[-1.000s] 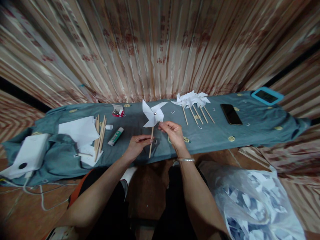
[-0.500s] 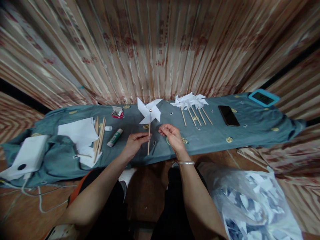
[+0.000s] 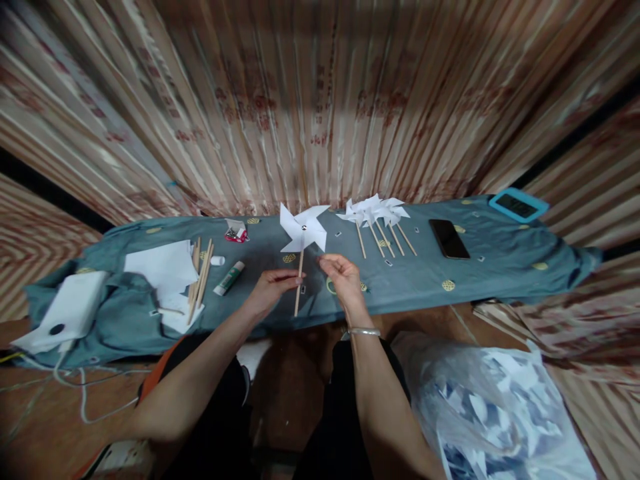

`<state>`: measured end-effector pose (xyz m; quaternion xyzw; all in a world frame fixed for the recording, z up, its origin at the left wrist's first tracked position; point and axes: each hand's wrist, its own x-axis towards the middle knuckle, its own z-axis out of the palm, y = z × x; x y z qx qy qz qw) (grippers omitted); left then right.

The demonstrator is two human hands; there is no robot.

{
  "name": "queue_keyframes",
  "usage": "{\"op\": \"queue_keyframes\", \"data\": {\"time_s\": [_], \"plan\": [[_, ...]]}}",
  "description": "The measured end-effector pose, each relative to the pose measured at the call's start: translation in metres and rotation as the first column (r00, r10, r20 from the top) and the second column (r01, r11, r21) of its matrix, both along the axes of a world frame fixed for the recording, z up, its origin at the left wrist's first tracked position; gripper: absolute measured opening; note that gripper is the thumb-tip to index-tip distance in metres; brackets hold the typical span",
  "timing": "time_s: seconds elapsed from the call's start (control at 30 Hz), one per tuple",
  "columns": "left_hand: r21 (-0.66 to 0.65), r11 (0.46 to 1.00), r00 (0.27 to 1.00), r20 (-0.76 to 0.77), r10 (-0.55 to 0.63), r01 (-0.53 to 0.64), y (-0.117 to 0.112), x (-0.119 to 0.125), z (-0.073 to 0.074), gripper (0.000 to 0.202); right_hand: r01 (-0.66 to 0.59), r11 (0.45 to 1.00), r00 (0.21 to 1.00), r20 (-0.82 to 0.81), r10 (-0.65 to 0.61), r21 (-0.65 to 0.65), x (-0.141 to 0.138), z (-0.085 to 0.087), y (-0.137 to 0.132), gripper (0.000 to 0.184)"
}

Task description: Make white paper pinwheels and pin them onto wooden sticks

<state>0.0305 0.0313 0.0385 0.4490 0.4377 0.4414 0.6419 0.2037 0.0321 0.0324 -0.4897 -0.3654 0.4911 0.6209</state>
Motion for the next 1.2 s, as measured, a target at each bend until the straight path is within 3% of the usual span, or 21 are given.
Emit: {"op": "queue_keyframes", "data": {"time_s": [0.17, 0.4, 0.7, 1.2], "plan": [[-0.105, 0.987, 0.993, -0.004, -0.121, 0.120, -0.009, 0.007, 0.000, 0.032, 0.173, 0.985, 0.982, -0.071, -0.172, 0.002, 0.019, -0.005, 0.007, 0.037], [-0.114, 0.977, 0.982, -0.036, -0.188, 0.182, -0.011, 0.016, -0.003, 0.028, 0.250, 0.968, 0.959, -0.132, -0.250, -0.019, 0.038, -0.004, 0.008, 0.041], [-0.112, 0.957, 0.957, -0.083, -0.278, 0.268, -0.020, 0.024, -0.007, 0.027, 0.098, 0.993, 0.973, -0.214, -0.081, 0.071, 0.041, 0.012, 0.011, 0.040], [-0.095, 0.979, 0.977, -0.094, -0.191, 0.182, -0.021, 0.007, -0.005, 0.025, 0.086, 0.994, 0.984, -0.162, -0.074, 0.064, 0.028, 0.014, 0.012, 0.027]]}}
